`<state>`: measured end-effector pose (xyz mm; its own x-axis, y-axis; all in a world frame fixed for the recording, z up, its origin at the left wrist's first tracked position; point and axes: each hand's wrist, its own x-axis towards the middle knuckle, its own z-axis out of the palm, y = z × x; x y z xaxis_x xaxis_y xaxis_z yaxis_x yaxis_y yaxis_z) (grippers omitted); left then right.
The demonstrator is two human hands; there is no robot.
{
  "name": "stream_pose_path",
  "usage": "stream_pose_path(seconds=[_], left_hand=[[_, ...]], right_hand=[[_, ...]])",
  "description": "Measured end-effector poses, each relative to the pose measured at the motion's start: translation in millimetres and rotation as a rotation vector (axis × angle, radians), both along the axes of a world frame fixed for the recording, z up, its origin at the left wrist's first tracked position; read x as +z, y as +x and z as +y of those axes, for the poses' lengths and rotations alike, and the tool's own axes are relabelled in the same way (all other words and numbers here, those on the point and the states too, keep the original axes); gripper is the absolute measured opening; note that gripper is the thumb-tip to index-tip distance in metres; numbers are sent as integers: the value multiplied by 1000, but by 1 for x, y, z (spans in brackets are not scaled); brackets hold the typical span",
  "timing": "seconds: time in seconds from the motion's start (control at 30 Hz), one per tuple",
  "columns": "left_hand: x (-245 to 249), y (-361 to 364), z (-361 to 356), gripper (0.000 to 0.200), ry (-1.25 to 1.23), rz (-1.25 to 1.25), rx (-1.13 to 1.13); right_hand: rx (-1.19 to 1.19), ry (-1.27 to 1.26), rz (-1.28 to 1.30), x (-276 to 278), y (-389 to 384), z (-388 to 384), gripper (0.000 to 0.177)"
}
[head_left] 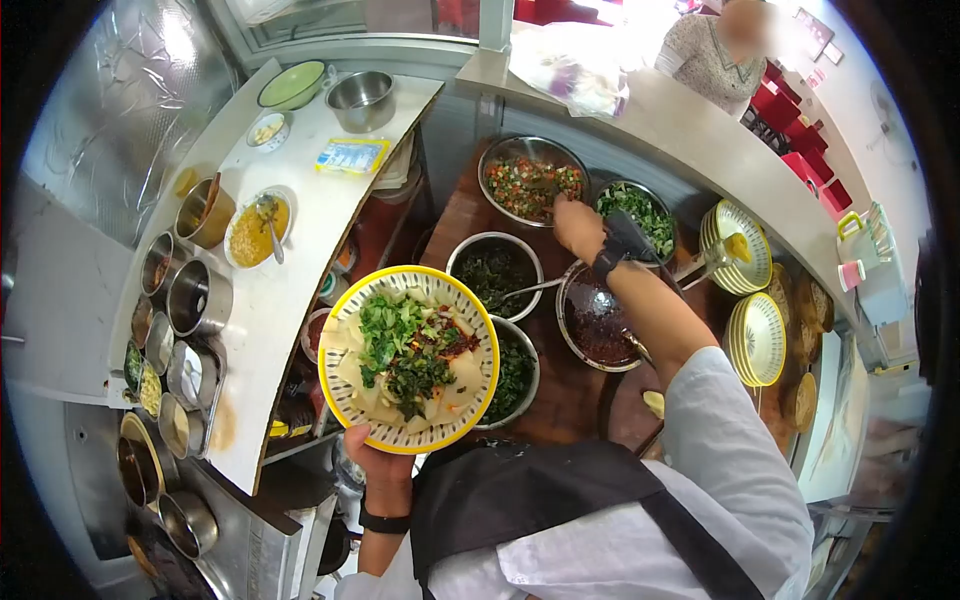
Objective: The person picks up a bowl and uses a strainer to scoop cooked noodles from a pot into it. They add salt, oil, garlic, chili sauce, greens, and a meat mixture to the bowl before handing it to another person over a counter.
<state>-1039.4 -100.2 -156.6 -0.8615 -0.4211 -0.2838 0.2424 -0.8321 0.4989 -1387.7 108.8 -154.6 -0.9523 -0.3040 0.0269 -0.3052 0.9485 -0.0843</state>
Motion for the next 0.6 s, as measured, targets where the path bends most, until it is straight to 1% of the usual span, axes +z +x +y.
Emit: stream_pose_path(seconds=[0.03, 0.1, 0.13, 0.17, 0.23, 0.27, 0.3, 0.37, 0.4, 0.43, 0.47, 0.5, 0.53, 0.57, 0.6], left_hand=[[1, -1, -1, 72, 30, 9, 2], [1, -3, -1, 74, 62, 18, 5], [2, -4, -1, 74, 65, 21, 7], [3, -4, -1, 74, 67, 23, 9], [3, -4, -1, 74, 68, 20, 5], [3, -5, -2, 74, 67, 19, 3], [4, -5, -2, 74, 66, 20, 1], [7, -7, -2, 75, 93, -2, -37], [9, -9, 0, 75, 86, -2, -43], [10, -10, 2, 75, 25, -42, -37], [11, -11, 3, 74, -36, -82, -30], [11, -11, 3, 74, -44, -83, -30], [8, -11, 3, 74, -55, -81, -31], [7, -11, 2, 73, -64, -79, -32], [8, -12, 2, 72, -74, -49, -38]], right_hand=[[-2, -1, 0, 1, 2, -2, 21], [148, 53, -77, 2, 2, -5, 19], [233, -20, -8, -2, 0, -4, 14], [232, -19, -9, 1, -5, -2, 14], [255, -59, -133, 11, -12, 1, 13], [4, -155, -408, 34, -6, -6, 14], [2, -157, -407, 25, -13, -4, 14], [-227, -423, -785, 2, -33, 2, 18], [-332, -645, -797, 40, 2, -9, 15], [-333, -655, -798, 22, -5, -6, 15], [-406, -1013, -945, -9, -16, -3, 15], [-473, -1375, -1084, -17, -17, -6, 16], [-497, -1450, -1095, -24, -16, -7, 11], [-495, -1453, -1099, -24, -14, -5, 11], [-528, -1523, -1102, -23, -13, -3, 11]])
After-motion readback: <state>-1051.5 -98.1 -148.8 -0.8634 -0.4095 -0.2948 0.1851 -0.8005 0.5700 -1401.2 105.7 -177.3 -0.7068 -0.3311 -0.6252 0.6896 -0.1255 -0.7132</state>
